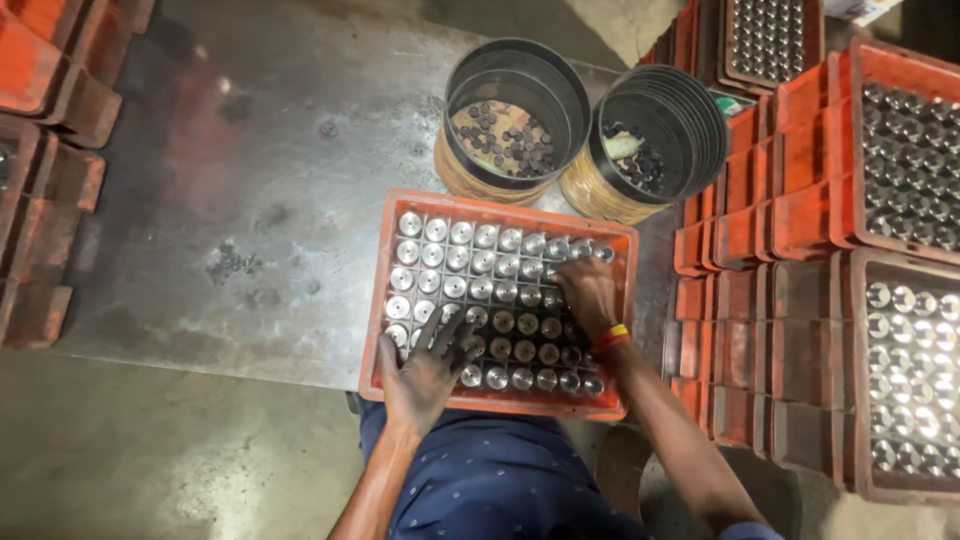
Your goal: The person places small cylindrical metal parts into the compartments of an orange plastic crate. They then use a cloth to wipe the tops of the parts and finally use a metal rod to press down on them.
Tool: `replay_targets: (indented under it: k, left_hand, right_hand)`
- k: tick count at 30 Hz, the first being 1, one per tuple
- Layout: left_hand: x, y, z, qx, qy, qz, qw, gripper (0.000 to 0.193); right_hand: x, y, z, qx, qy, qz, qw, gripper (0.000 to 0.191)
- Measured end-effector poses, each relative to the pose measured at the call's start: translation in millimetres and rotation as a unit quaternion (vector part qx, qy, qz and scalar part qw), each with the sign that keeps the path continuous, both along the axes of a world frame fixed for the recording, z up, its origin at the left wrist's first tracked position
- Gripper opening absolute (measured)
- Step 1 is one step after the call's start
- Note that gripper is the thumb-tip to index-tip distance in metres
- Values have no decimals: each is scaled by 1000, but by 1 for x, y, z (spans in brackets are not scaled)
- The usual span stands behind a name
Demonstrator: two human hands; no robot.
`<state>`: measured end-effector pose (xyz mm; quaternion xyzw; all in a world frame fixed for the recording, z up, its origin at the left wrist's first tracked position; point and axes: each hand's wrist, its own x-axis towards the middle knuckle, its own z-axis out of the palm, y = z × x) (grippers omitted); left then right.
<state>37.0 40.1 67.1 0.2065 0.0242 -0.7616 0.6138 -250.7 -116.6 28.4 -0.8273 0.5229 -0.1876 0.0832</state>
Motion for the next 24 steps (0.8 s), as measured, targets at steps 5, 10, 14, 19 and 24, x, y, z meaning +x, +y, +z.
replay_targets:
  k: [5, 10, 14, 19, 24]
  left_hand:
    - [0, 3, -6, 51, -8, 47, 998, 97]
    - [3, 3, -24, 7, -332, 129, 934, 69]
    - [5, 21, -40, 12, -753, 136, 644, 43]
    - [-7, 34, -70, 44, -832, 110, 542, 37]
    - [-6, 42, -91, 39, -887, 140, 437, 35]
  right_hand:
    - [2, -5, -31, -80, -27, 47, 995, 11]
    - [12, 4, -22, -97, -49, 53, 993, 21]
    - [11, 2, 28, -112, -89, 70, 987, 29]
    - [-55, -71, 78, 77, -195, -141, 968, 27]
    - [-101, -221, 45, 89, -77, 22, 993, 40]
